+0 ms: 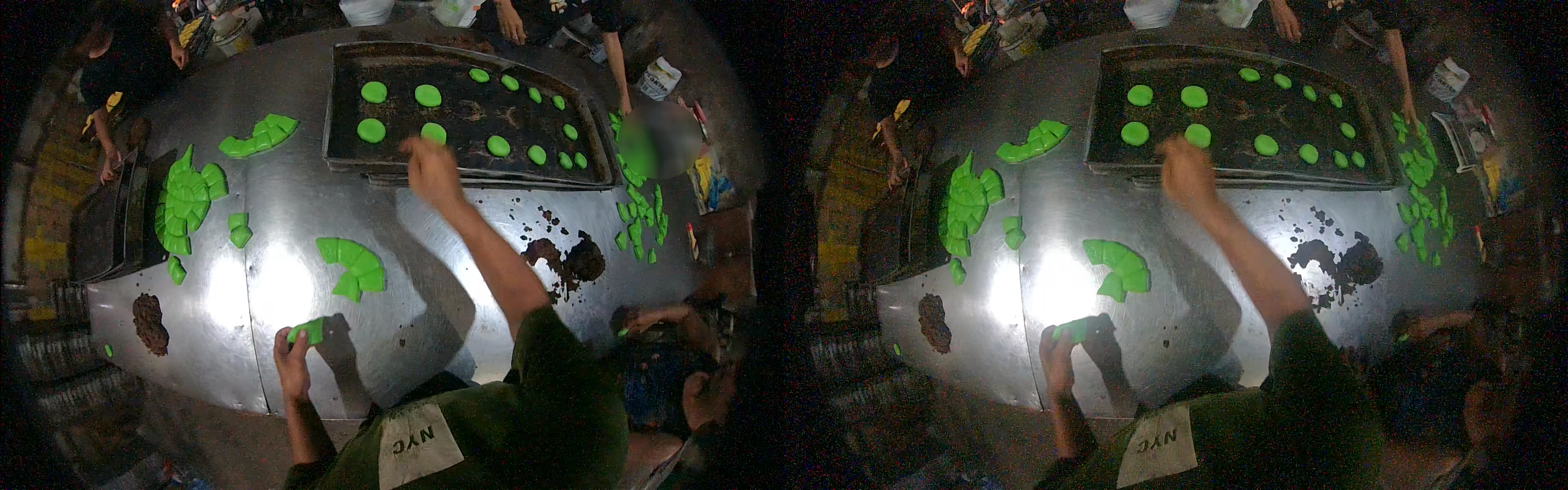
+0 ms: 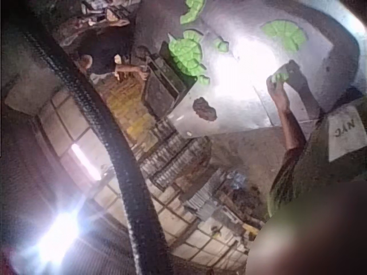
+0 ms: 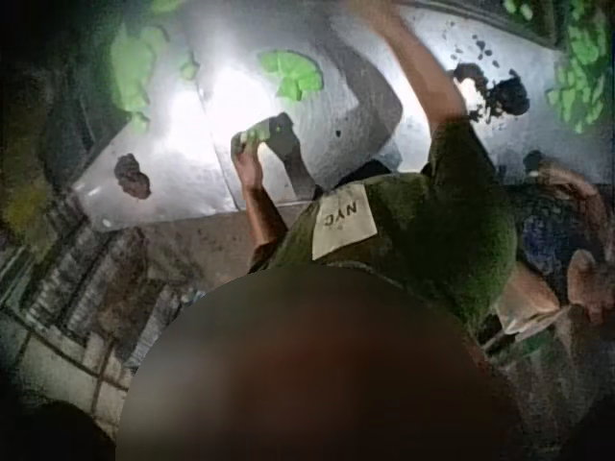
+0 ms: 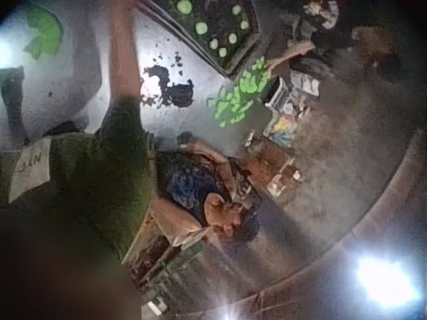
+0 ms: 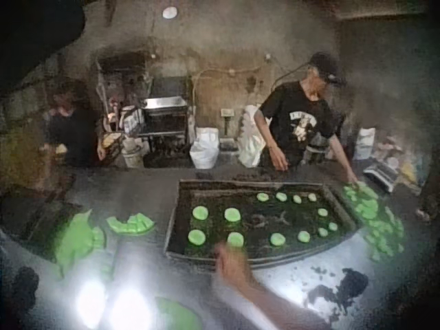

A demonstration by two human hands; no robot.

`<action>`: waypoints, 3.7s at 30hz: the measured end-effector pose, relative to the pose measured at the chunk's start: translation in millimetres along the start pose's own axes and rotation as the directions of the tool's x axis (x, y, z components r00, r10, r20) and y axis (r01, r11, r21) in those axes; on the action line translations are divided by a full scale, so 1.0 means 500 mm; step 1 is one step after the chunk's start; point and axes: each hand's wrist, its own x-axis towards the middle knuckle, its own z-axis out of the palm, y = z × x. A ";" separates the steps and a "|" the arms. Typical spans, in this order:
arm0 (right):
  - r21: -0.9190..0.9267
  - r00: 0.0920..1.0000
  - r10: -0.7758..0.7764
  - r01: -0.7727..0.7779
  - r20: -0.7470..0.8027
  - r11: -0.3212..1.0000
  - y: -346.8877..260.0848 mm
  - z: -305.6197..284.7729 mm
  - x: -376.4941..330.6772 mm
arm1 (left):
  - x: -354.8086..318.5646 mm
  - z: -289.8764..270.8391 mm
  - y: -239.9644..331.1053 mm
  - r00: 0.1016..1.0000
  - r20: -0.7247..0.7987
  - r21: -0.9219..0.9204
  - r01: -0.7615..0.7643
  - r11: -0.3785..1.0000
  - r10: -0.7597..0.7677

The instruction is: The person repeatedly takes a piece of green dough, scoops a portion of brown filling from the table, wraps the filling inside the dough, and places the finished round item onto a metal tray. The person carries the filled tray to a rack and returns to continue the process.

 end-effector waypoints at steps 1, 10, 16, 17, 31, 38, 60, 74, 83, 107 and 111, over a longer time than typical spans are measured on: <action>0.265 0.993 0.111 -0.118 0.039 0.957 -0.069 -0.021 -0.076 | -0.031 -0.019 0.019 0.999 0.044 -0.067 -0.006 0.998 0.008; 0.778 0.914 -0.105 -0.269 0.392 0.568 -0.525 -0.226 -0.389 | -0.230 0.020 0.191 0.818 0.247 -0.074 -0.519 0.852 0.520; 0.774 0.997 -0.023 0.076 -0.078 0.629 -0.641 -0.257 -0.458 | -0.297 0.079 0.169 0.682 -0.138 -0.311 -0.718 0.622 0.718; 0.746 0.987 -0.023 0.135 -0.159 0.652 -0.655 -0.254 -0.471 | -0.311 0.077 0.163 0.672 -0.122 -0.369 -0.714 0.595 0.731; -0.120 0.951 0.008 0.031 0.310 0.992 -0.473 -0.301 -0.532 | -0.235 0.206 0.036 0.871 0.438 -0.487 0.440 0.755 -0.225; 0.141 0.837 0.264 -0.371 0.479 0.918 -0.111 -0.296 -0.601 | -0.148 0.235 -0.079 0.883 0.453 -0.059 0.166 0.984 -0.122; -0.621 0.801 0.471 -0.163 0.370 0.766 0.218 -0.347 -0.660 | -0.179 0.139 -0.014 0.865 0.469 -0.217 0.309 0.926 -0.178; 0.567 0.604 0.321 -0.796 0.729 0.211 -0.231 -0.331 -0.590 | -0.266 0.137 0.019 0.789 0.582 -0.419 0.498 0.759 -0.197; 0.310 0.973 0.099 -0.162 0.208 0.937 -0.356 -0.320 -0.477 | -0.258 0.277 0.096 0.803 0.582 -0.448 0.445 0.775 -0.125; 0.249 0.999 -0.038 0.038 -0.004 0.968 -0.408 -0.317 -0.470 | -0.303 0.252 0.157 0.753 0.658 -0.425 0.378 0.823 -0.006; 0.251 0.970 -0.223 0.193 0.094 0.948 -0.424 -0.393 -0.486 | -0.313 0.166 0.169 0.618 0.785 -0.207 0.206 0.957 0.037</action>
